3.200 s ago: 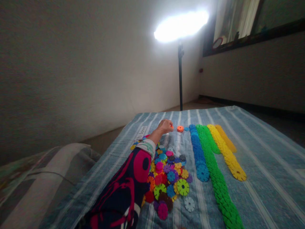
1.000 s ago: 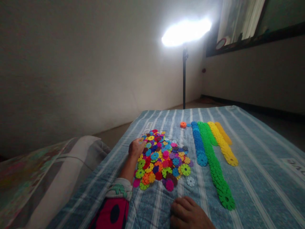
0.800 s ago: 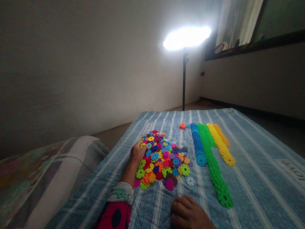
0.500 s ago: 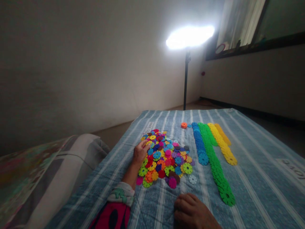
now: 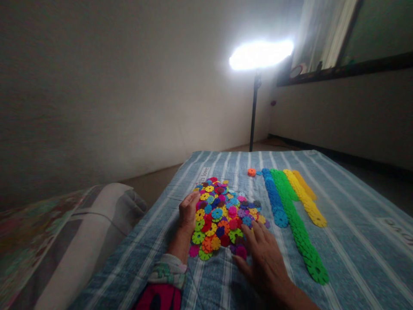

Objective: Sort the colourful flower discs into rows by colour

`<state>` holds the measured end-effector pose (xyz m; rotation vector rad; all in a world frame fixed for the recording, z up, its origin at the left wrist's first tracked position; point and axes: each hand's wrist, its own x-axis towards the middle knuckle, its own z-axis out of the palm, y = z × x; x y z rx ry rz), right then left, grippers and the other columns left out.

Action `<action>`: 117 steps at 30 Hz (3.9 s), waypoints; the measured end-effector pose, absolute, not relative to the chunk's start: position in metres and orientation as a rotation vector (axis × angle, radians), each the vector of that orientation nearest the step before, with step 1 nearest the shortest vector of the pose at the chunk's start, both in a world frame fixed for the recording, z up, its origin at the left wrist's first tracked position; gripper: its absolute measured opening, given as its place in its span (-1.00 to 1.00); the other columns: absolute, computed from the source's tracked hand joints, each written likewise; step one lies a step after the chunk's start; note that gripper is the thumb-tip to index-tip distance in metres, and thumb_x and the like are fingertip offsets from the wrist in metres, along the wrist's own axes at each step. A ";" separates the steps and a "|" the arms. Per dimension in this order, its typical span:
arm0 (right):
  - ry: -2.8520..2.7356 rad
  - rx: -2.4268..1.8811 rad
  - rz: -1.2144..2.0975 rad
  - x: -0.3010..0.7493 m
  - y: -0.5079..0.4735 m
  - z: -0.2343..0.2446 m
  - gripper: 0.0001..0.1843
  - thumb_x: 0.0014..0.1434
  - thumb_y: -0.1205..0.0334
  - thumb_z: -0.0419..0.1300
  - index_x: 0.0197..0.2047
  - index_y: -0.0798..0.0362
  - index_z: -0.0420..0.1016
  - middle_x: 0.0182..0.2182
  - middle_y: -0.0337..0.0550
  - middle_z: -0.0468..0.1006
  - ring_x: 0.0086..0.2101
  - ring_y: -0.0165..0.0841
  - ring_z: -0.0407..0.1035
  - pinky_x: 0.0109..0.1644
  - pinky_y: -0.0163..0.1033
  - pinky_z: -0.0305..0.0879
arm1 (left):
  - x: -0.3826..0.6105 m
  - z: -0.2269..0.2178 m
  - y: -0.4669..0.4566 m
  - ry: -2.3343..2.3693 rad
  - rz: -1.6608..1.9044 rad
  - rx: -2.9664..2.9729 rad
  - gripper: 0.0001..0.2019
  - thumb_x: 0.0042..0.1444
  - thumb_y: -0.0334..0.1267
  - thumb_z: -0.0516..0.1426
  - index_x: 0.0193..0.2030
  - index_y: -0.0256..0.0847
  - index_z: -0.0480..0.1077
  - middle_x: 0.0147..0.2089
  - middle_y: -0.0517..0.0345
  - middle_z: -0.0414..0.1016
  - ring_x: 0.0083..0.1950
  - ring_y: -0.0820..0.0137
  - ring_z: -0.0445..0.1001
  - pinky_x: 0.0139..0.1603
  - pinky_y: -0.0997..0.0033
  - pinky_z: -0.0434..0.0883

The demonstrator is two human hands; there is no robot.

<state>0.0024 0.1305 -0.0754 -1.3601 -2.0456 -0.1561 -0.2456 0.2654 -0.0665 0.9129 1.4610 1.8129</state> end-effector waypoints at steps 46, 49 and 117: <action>-2.258 -1.159 -0.053 -0.030 0.152 -0.077 -0.88 0.20 0.28 0.13 -0.21 0.02 0.49 -0.09 -0.01 0.51 0.00 -0.15 0.30 0.11 -0.02 0.17 | -0.229 -0.045 0.251 1.093 1.730 0.712 -0.68 -0.24 -0.21 0.33 -0.30 -0.32 0.49 -0.18 -0.14 0.61 0.00 0.13 0.55 0.18 0.09 0.32; -2.255 -1.072 -0.069 -0.030 0.151 -0.076 -0.87 0.23 0.30 0.11 -0.23 0.02 0.49 -0.14 -0.04 0.52 -0.01 -0.17 0.30 0.12 -0.03 0.17 | -0.229 -0.046 0.250 1.071 1.732 0.732 -0.68 -0.24 -0.21 0.33 -0.31 -0.32 0.49 -0.20 -0.12 0.62 0.00 0.14 0.55 0.19 0.10 0.31; -2.274 -0.699 0.072 -0.054 0.141 -0.068 -0.77 0.25 0.27 0.11 -0.01 0.04 0.39 -0.25 -0.08 0.62 0.01 -0.17 0.37 0.21 0.09 0.08 | -0.223 -0.046 0.251 1.073 1.709 0.760 -0.72 -0.26 -0.24 0.35 -0.37 -0.32 0.51 -0.38 -0.01 0.60 -0.09 0.18 0.57 0.06 0.19 0.37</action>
